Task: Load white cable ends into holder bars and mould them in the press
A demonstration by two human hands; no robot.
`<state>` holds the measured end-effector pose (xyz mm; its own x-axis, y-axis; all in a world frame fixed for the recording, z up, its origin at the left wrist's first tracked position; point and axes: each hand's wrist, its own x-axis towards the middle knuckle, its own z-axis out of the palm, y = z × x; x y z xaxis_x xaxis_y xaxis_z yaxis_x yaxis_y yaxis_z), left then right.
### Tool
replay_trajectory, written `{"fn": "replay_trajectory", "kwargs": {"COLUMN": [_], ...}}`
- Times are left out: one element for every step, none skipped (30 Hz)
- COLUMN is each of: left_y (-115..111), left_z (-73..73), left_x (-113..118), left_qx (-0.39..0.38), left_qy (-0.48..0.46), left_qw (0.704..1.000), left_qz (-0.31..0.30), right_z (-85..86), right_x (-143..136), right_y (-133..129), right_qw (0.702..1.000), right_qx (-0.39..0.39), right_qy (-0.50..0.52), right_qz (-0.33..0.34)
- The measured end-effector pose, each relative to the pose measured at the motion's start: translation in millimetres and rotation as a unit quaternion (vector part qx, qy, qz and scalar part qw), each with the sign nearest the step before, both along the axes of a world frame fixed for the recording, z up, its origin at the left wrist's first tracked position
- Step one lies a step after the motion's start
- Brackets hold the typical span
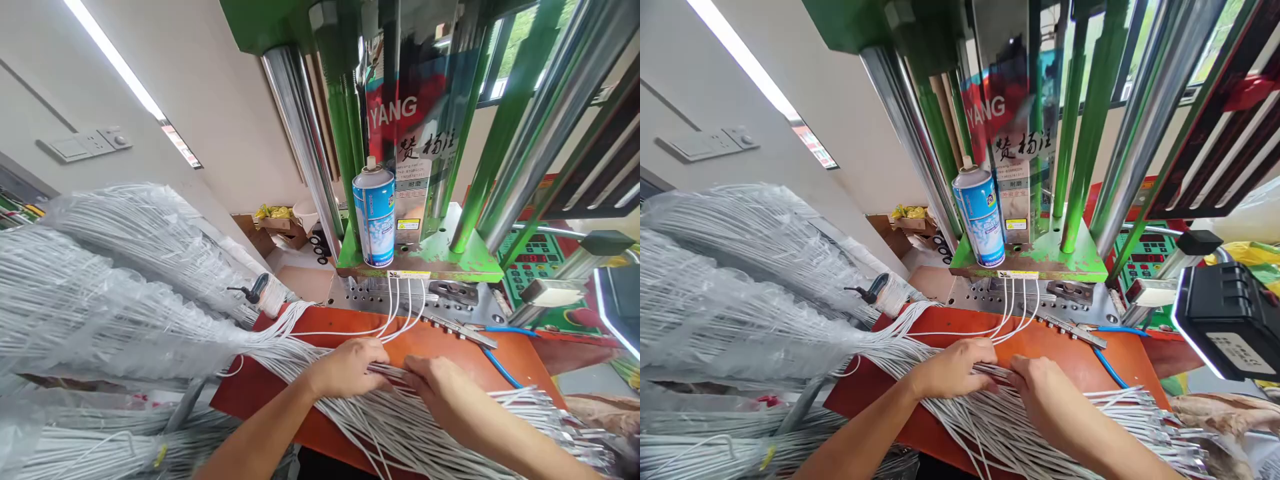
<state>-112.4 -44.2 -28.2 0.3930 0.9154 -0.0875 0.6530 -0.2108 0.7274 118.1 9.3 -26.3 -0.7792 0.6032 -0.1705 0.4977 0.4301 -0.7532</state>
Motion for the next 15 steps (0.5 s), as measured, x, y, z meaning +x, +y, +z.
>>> {"fn": "replay_trajectory", "kwargs": {"left_y": [-1, -3, -4, -6, -7, -8, -10, -11, -14, -17, -22, -29, -37, -46, -57], "left_z": [5.8, 11.9, 18.4, 25.1, 31.8, 38.5, 45.0, 50.9, 56.0, 60.0, 62.4, 63.0, 61.3, 57.1, 50.2], "left_x": [4, 8, 12, 16, 20, 24, 28, 31, 34, 36, 37, 37, 36, 35, 34], "left_qx": [0.009, 0.015, 0.021, 0.025, 0.026, 0.026, 0.028, 0.031, 0.035, 0.040, 0.043, 0.044, 0.041, 0.032, 0.012], "left_qy": [0.014, 0.025, 0.029, 0.029, 0.023, 0.014, 0.000, -0.016, -0.033, -0.046, -0.054, -0.053, -0.046, -0.034, -0.022], "left_qw": [1.000, 0.999, 0.999, 0.999, 0.999, 0.999, 0.999, 0.999, 0.999, 0.998, 0.998, 0.998, 0.998, 0.999, 1.000], "left_qz": [-0.012, -0.018, -0.021, -0.024, -0.026, -0.025, -0.021, -0.016, -0.012, -0.009, -0.010, -0.012, -0.010, 0.000, 0.015], "right_z": [7.0, 13.7, 19.5, 24.6, 28.9, 32.7, 36.3, 39.9, 43.5, 47.0, 49.9, 51.6, 51.6, 49.6, 45.5], "right_x": [-1, -1, -2, -2, -3, -4, -5, -5, -4, 1, 9, 20, 34, 51, 67], "right_y": [-3, -6, -8, -9, -11, -13, -14, -16, -18, -19, -20, -20, -21, -22, -24], "right_qw": [1.000, 0.999, 0.999, 0.998, 0.999, 1.000, 0.999, 0.997, 0.992, 0.987, 0.983, 0.982, 0.982, 0.983, 0.984], "right_qx": [0.002, -0.009, -0.022, -0.026, -0.017, 0.006, 0.036, 0.066, 0.094, 0.114, 0.128, 0.136, 0.140, 0.148, 0.156], "right_qy": [0.015, 0.031, 0.044, 0.049, 0.042, 0.021, -0.012, -0.050, -0.085, -0.114, -0.131, -0.134, -0.125, -0.108, -0.090], "right_qz": [-0.001, 0.003, 0.010, 0.016, 0.015, 0.009, 0.001, -0.006, -0.012, -0.015, -0.014, -0.007, 0.003, 0.008, 0.012]}}
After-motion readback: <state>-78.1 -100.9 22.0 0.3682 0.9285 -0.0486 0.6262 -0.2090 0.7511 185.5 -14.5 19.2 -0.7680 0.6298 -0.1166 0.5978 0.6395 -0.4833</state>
